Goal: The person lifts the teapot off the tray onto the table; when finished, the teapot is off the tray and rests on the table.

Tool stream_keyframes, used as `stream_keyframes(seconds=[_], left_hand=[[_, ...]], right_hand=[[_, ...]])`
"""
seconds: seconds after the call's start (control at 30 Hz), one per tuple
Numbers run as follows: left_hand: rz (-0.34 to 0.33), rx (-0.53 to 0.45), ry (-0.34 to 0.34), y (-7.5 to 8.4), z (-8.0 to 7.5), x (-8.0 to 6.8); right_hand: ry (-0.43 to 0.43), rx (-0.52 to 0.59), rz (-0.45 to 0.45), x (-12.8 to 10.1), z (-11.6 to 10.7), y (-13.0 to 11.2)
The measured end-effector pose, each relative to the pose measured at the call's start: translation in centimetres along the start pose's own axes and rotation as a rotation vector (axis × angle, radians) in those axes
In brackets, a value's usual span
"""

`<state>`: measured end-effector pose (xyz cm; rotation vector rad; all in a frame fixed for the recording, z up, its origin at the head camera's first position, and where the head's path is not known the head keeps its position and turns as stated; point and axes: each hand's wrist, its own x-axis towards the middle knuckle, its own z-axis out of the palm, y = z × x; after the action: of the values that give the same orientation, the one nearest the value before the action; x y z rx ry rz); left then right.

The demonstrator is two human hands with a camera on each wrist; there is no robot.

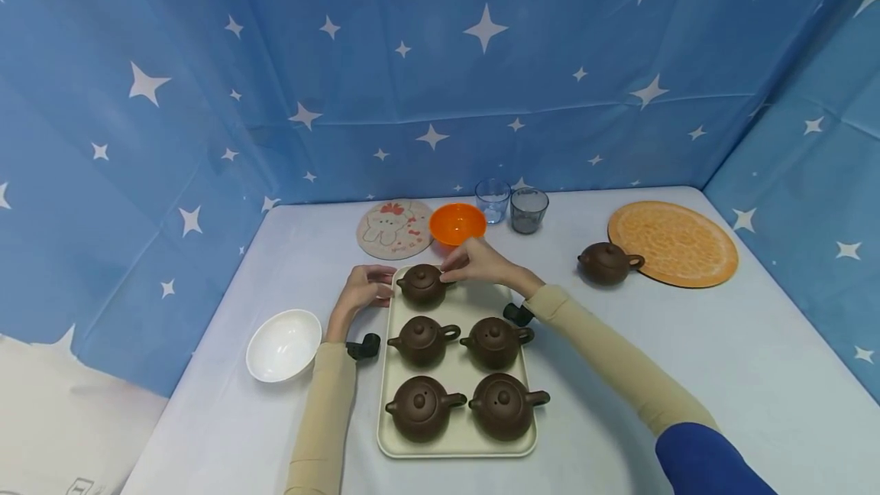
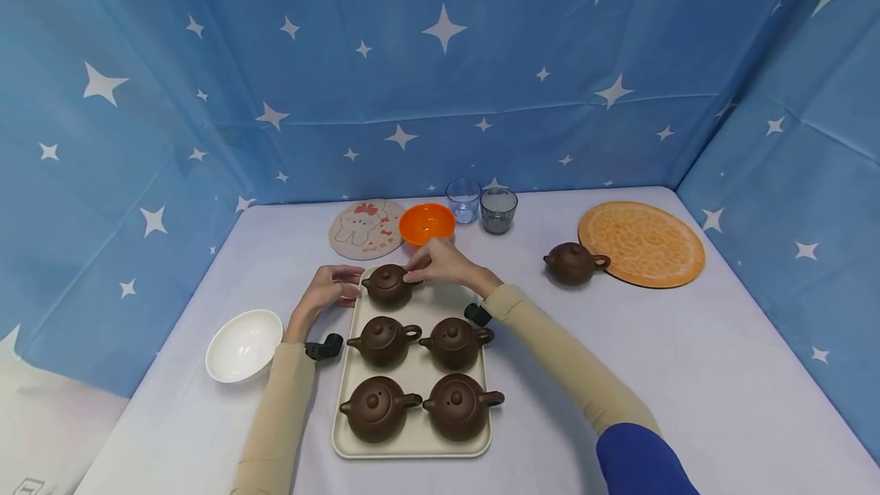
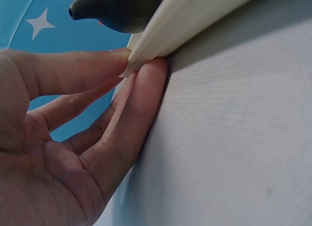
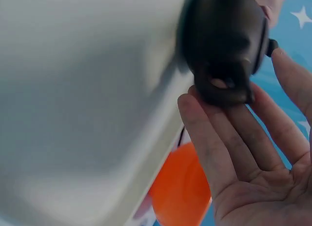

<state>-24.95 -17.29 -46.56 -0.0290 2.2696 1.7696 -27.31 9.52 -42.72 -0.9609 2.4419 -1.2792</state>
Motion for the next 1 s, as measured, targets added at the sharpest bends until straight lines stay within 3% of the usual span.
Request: stream_keyframes(seconds=[0.3, 0.8, 0.9, 1.0], left_hand=[[-0.014, 0.000, 0.012, 0.1, 0.0, -0.2], [-0.011, 0.004, 0.011, -0.3, -0.2, -0.5], [-0.001, 0.005, 0.007, -0.2, -0.1, -0.3], [-0.008, 0.002, -0.007, 1.0, 0.1, -0.9]], right_hand=[[0.038, -0.090, 0.020, 0.5, 0.8, 0.2], [0.048, -0.097, 0.027, 1.0, 1.2, 0.8], [0.061, -0.100, 0.031, 0.9, 0.9, 0.8], [0.065, -0.051, 0.041, 0.6, 0.5, 0.7]])
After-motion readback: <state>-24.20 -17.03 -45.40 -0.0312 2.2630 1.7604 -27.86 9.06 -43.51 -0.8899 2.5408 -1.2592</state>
